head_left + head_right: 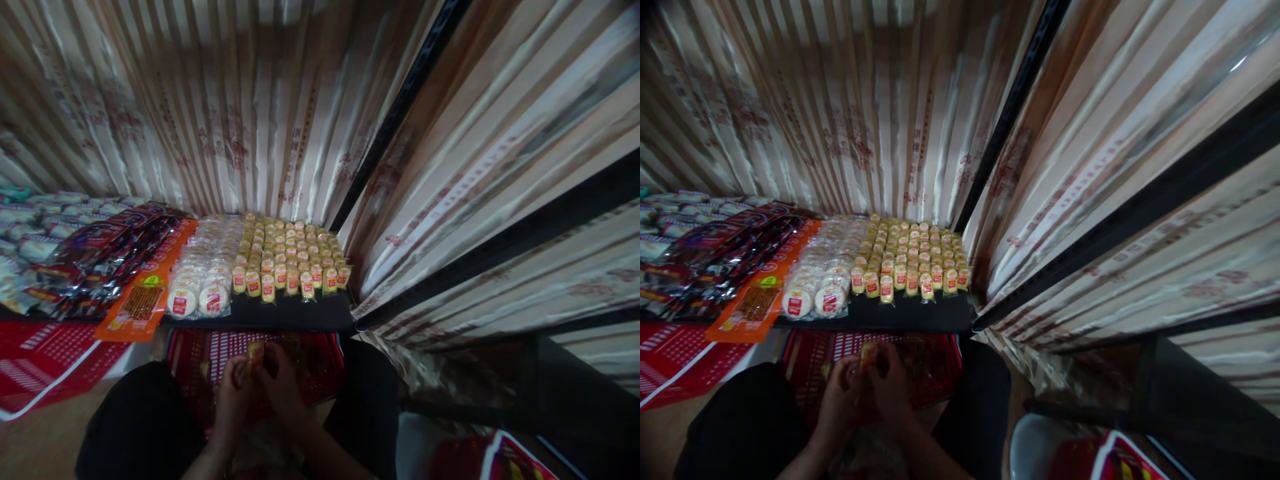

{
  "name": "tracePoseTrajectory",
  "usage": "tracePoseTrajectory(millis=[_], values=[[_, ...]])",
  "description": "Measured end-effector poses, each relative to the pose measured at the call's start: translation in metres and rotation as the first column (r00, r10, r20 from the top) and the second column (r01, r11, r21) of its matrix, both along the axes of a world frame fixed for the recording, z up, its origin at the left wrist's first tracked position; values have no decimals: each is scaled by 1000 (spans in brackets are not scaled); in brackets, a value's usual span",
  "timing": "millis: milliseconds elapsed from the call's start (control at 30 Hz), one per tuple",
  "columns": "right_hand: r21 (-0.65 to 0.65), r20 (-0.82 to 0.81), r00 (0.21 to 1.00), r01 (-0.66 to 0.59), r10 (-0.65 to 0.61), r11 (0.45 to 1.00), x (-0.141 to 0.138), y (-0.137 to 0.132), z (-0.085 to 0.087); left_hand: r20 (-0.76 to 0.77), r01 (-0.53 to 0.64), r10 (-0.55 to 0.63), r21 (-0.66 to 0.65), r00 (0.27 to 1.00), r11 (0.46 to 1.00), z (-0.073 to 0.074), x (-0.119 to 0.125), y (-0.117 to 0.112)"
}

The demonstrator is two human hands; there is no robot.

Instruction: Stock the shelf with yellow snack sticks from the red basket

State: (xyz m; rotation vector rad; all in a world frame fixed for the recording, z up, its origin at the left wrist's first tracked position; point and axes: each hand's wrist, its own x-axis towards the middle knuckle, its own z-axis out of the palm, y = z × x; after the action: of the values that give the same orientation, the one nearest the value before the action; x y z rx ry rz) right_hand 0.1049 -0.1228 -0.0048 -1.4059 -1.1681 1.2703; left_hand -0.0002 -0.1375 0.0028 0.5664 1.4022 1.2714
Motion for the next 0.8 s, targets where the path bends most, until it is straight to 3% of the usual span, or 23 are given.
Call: tracePoseTrajectory(millis=[267,433,800], values=[[93,28,994,104,-107,990,11,9,16,-133,59,-55,23,990,998,23,20,19],[88,26,991,127,-130,988,20,18,21,-221,76,-68,29,973,997,33,30,32],[118,41,978,198,-204,973,42,42,24,-256,154,-122,109,959,982,35,58,64]])
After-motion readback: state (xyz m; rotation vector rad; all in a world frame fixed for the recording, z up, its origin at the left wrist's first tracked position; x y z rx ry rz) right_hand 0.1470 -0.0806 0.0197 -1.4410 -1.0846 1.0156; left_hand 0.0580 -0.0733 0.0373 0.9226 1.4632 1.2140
